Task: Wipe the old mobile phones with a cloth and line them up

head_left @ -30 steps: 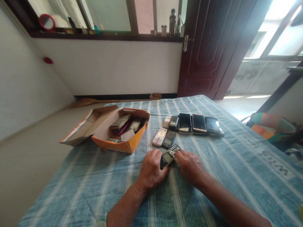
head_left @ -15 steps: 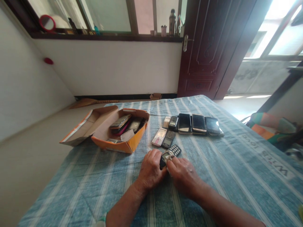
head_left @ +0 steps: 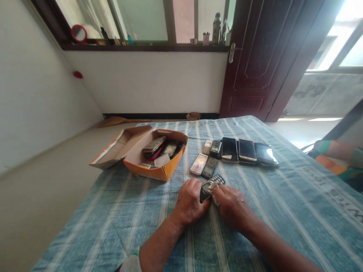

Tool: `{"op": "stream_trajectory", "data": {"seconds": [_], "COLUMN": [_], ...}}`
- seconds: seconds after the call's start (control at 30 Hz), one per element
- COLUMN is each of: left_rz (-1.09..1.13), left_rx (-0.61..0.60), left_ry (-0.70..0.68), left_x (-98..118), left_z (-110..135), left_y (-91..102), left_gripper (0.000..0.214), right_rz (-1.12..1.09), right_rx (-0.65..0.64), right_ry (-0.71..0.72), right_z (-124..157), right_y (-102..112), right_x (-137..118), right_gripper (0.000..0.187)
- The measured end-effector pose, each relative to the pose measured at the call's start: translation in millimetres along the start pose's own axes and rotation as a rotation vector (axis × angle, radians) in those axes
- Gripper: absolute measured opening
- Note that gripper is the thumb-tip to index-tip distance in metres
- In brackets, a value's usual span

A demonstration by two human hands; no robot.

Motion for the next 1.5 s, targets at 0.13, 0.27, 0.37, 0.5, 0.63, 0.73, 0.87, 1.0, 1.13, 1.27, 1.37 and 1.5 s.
{"op": "stream_trajectory", "data": {"seconds": [0.13,0.27,0.37,0.5,0.63,0.73,0.87,1.0,1.13,1.27,1.37,1.5], "left_rz": [-0.002,0.005,0.005,0.004,0.000,-0.003,0.011,0.022,0.028,0.036,0.022,0.016], "left_rx": [-0.007,-0.006,-0.008,-0.017,-0.026,-0.021,-0.005,0.006,0.007,0.001,0.005,0.001], "left_ry": [-0.002,0.003,0.011,0.014,0.022,0.018,0.000,-0.012,-0.021,-0.027,-0.025,-0.008], "left_x": [-0.6,-0.1,0.8,1.1,0.4,-0.5,-2.1,-2.8,-2.9,-4.1,-4.8,-3.5], "left_z": [0.9,1.4,1.5,1.7,2.0,1.7,1.2,1.3,1.4,1.7,2.1,1.9], "left_y": [-1.1,-1.1,-0.4,0.1,-0.3,-1.1,-2.5,-3.6,-4.0,-4.5,-5.4,-5.1], "left_gripper": [0.015,0.016,0.016,0.017,0.018,0.017,0.018,0.021,0.018,0.018,0.015,0.014], "right_rz": [0.026,0.044,0.043,0.036,0.016,-0.002,-0.040,-0.122,-0.072,-0.026,-0.020,0.014], "right_rx": [-0.023,-0.049,-0.056,-0.036,0.028,0.088,0.124,0.167,0.284,0.288,0.247,0.199], "right_ry": [-0.068,-0.120,-0.157,-0.137,-0.057,-0.008,0.049,0.070,0.104,0.189,0.235,0.235], "right_z": [-1.7,-3.0,-3.6,-2.9,-0.2,2.4,4.3,1.9,-3.2,-6.8,-7.8,-8.8], "right_y": [2.9,3.8,4.6,3.8,-1.0,-5.7,-8.9,-2.8,7.0,5.5,-0.1,-3.6], "right_x": [9.7,20.9,26.0,22.9,11.5,2.3,-6.7,-7.1,-2.4,-3.7,-7.9,-6.6], "right_gripper": [0.020,0.020,0.021,0.022,0.021,0.020,0.020,0.022,0.027,0.031,0.030,0.027]}}
Point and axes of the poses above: each hand's wrist, its own z-axis away from the middle knuckle, its own y-axis out of the back of the hand, x = y × z, the point moved 1 cm from there along -z, towards the middle knuckle, and after that the axes turned 6 degrees about y, right-handed, at the moved point
